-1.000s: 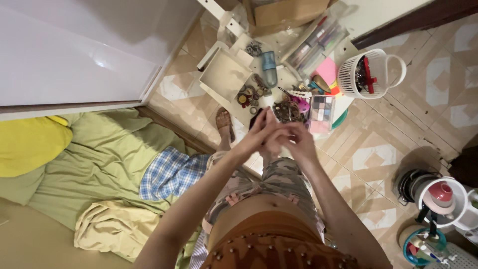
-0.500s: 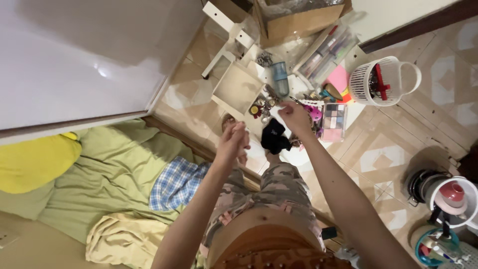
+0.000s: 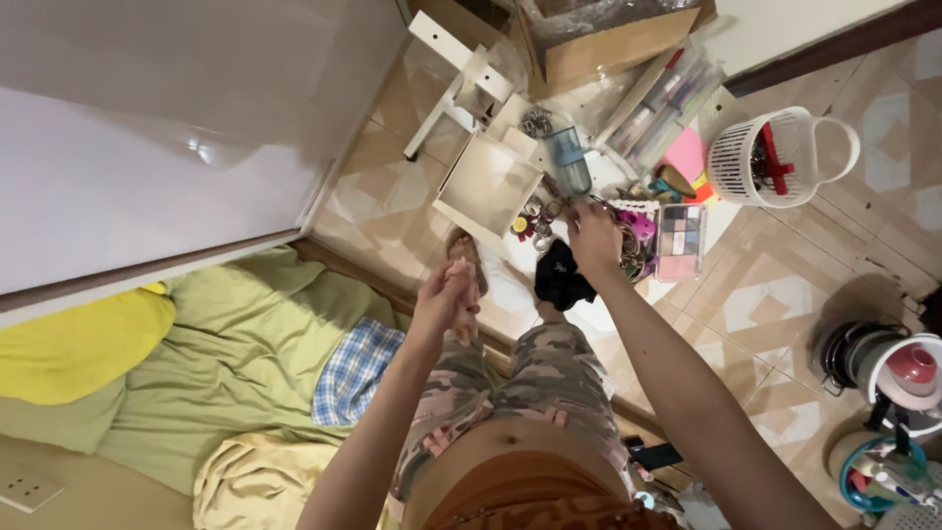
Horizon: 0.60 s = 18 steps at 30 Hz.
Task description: The person cleans small jewelry items and a makeup palette using a damp cloth. They dip the cloth in a water bowl, wipe each item individually, and place them back on a small table.
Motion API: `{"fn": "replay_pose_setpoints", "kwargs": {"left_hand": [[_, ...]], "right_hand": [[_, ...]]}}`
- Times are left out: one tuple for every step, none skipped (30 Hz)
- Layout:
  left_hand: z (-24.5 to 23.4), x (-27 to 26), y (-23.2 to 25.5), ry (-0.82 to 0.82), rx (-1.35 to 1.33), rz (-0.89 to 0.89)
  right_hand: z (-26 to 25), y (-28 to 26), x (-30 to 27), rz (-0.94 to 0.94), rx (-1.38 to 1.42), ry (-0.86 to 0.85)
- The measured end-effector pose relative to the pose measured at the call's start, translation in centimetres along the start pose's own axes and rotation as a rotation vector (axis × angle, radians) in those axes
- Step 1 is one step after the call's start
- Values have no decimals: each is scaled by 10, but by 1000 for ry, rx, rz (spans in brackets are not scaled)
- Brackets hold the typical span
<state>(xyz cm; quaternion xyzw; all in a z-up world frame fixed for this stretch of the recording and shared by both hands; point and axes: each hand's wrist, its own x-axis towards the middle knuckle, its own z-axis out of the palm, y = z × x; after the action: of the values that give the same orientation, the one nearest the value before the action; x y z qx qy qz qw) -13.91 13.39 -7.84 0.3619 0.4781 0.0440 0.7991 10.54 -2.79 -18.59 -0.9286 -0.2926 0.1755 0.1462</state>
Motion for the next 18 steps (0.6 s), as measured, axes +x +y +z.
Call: {"fn": "replay_pose_setpoints", "kwargs": {"left_hand": [[0,1,1,-14,4,11],[0,1,2,-28,7,22],[1,2,3,-43,10,33],[2,2,4,-32,24,16],[3,3,6,-21,38,-1],[4,2,7,-10,51,-18],[5,1,8,-44,32,2],[7,-1,8,-78,13,22],[9,-2,10,-112,-4,42],[12,-3,10,-105,3,28],[16,-3,11,-101,10,12],[21,-4,11,-96,18,-3],[26,-4,12,-114,19,-5],[32,-4,13,-131,20,-7],[38,-3,14,-150,20,-8],[44,-3,15,-144,42,-27],[48,-5,14,-135,64,-46],[53,-5,14,-127,85,-65]], "right_hand": [[0,0,0,10,16,-5],[-1,-1,-1,20,32,-10],[-3,-1,-1,30,46,-14],[-6,-2,-3,49,144,16],[-11,-3,-6,67,240,47],[-16,-5,-9,85,337,77],[-23,-7,-12,92,440,87],[-31,-7,-14,98,543,96],[-38,-8,-17,105,649,105],[-46,-8,-19,177,798,47],[-57,-5,-23,252,946,-12],[-66,-2,-26,327,1092,-72],[-74,0,-30,314,1154,-72],[-79,1,-34,301,1215,-72],[-84,3,-36,287,1275,-72],[-87,4,-35,279,1276,-74],[-88,4,-33,272,1277,-78],[-89,5,-30,264,1279,-83]]}}
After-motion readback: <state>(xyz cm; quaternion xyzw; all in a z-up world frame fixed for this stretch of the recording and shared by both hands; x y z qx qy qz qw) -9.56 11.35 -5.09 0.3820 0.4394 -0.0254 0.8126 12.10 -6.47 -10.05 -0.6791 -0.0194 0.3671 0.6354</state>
